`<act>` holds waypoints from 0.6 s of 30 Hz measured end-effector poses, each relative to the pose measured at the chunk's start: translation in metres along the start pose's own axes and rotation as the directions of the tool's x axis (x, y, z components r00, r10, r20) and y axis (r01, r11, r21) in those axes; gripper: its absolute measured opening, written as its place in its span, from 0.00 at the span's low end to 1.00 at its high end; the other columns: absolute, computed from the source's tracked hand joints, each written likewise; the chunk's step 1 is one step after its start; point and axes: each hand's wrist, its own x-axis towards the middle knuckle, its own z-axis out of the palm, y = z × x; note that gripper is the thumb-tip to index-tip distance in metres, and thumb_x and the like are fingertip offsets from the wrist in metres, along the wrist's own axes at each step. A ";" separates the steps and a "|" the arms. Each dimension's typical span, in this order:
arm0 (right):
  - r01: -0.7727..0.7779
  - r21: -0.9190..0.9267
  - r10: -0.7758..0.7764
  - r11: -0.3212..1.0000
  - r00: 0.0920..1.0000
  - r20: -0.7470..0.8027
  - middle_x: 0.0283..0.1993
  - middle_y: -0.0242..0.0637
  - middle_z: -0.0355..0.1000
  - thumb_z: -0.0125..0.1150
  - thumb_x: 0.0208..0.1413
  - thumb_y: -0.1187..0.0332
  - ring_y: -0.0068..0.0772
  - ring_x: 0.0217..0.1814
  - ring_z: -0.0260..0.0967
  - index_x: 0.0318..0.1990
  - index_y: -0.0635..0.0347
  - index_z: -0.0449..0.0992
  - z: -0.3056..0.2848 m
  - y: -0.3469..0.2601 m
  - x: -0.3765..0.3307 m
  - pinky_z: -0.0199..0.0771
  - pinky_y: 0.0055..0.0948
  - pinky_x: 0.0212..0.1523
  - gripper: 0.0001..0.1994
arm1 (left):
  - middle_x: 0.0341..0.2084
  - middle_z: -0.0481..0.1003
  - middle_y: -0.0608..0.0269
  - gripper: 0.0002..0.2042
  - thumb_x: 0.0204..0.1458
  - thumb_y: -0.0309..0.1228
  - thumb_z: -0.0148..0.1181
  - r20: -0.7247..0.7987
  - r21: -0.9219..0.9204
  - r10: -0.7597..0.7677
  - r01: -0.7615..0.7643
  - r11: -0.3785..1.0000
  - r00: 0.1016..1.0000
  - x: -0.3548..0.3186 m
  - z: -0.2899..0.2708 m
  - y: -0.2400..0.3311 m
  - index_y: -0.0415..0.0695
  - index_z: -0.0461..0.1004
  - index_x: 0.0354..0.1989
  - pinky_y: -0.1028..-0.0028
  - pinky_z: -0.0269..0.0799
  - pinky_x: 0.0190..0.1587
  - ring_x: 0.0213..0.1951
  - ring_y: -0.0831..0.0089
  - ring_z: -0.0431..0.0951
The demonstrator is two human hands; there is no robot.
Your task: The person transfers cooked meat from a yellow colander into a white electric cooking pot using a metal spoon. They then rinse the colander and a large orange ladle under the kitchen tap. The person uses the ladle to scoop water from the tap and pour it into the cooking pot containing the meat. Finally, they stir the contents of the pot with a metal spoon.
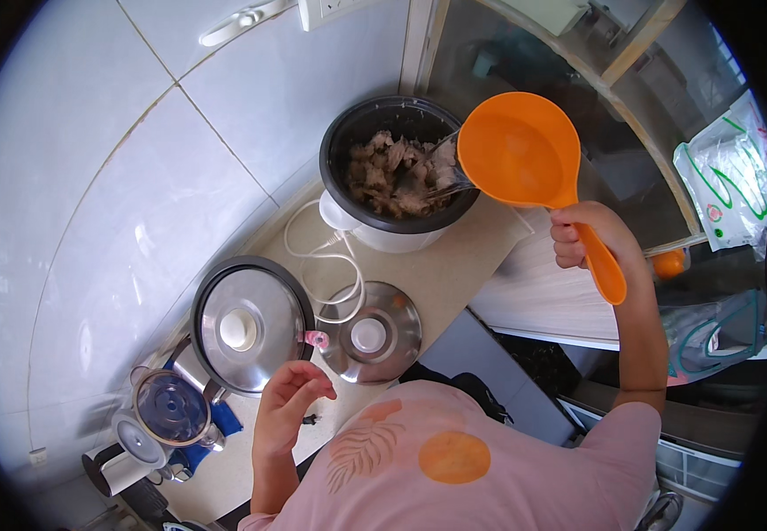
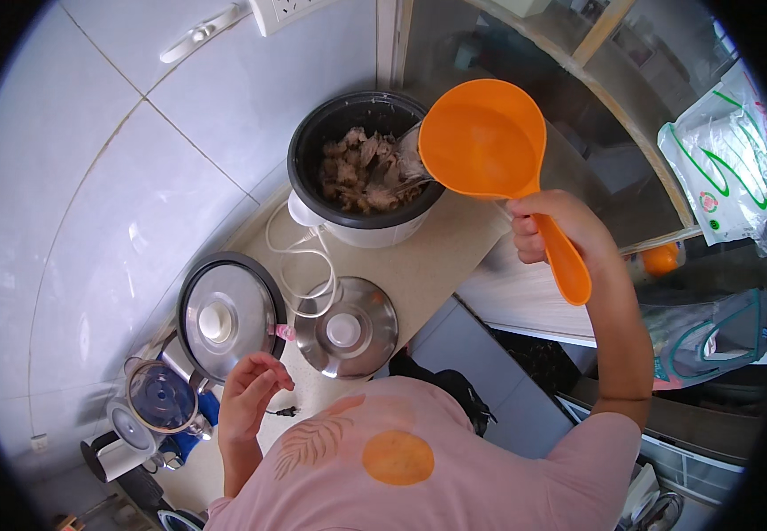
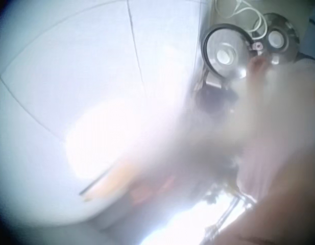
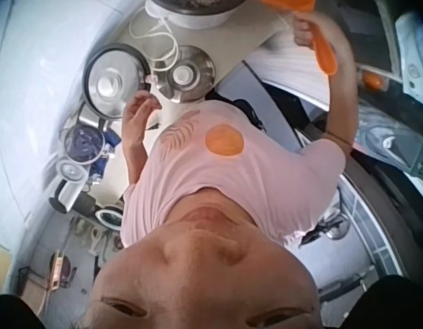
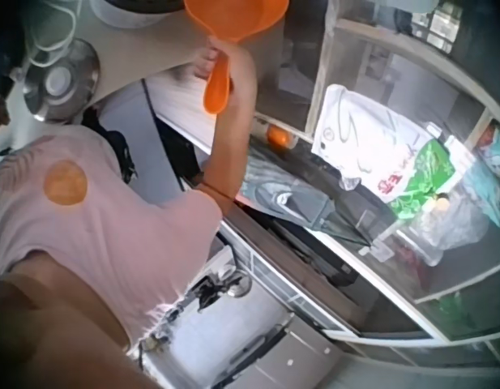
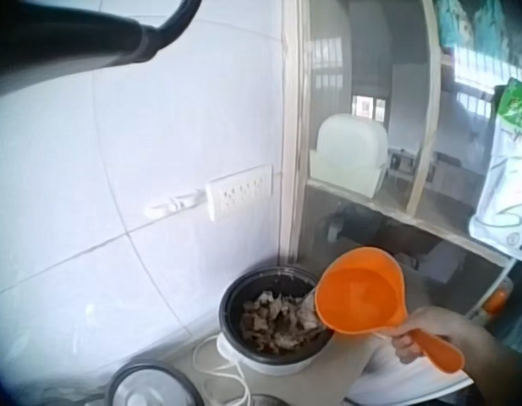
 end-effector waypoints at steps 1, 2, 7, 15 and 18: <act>-0.009 -0.006 0.009 1.000 1.000 -0.021 0.16 0.26 0.60 0.56 0.47 0.67 0.16 0.14 0.56 0.26 0.55 0.64 0.000 -0.001 0.002 0.58 0.17 0.18 0.07 | 0.29 0.73 0.60 0.06 0.50 0.20 0.52 0.001 -0.010 -0.001 0.001 1.000 1.000 0.000 -0.001 0.000 0.36 0.68 0.36 0.76 0.68 0.39 0.33 0.72 0.74; -0.019 -0.012 0.018 1.000 0.999 -0.043 0.16 0.26 0.60 0.57 0.47 0.67 0.17 0.14 0.57 0.26 0.55 0.64 -0.001 -0.001 0.004 0.59 0.17 0.18 0.07 | 0.29 0.73 0.60 0.06 0.50 0.20 0.52 0.002 -0.020 -0.003 0.003 1.000 1.000 0.000 -0.002 -0.001 0.36 0.68 0.36 0.76 0.68 0.39 0.33 0.72 0.74; 0.011 -0.093 -0.025 0.996 0.988 -0.151 0.16 0.27 0.60 0.57 0.46 0.68 0.18 0.14 0.57 0.26 0.55 0.64 0.008 -0.003 0.006 0.61 0.17 0.19 0.07 | 0.30 0.73 0.60 0.06 0.50 0.21 0.52 -0.002 -0.033 -0.005 0.005 0.999 1.000 0.000 -0.006 -0.001 0.36 0.67 0.37 0.76 0.68 0.39 0.33 0.72 0.74; -0.001 -0.277 -0.061 0.961 0.975 -0.215 0.16 0.27 0.60 0.55 0.46 0.68 0.18 0.12 0.56 0.30 0.57 0.63 0.016 -0.008 0.016 0.59 0.16 0.18 0.08 | 0.29 0.73 0.60 0.06 0.51 0.21 0.51 -0.004 -0.053 -0.006 0.006 0.999 1.000 0.000 -0.009 -0.002 0.36 0.67 0.37 0.75 0.68 0.39 0.33 0.72 0.73; 0.008 -0.366 -0.109 0.930 0.960 -0.256 0.16 0.28 0.60 0.54 0.46 0.68 0.19 0.13 0.56 0.30 0.57 0.63 0.024 -0.010 0.018 0.60 0.17 0.18 0.07 | 0.29 0.73 0.59 0.06 0.51 0.21 0.51 -0.014 -0.056 0.000 -0.001 0.998 1.000 0.000 -0.009 -0.004 0.36 0.67 0.37 0.75 0.68 0.39 0.33 0.72 0.73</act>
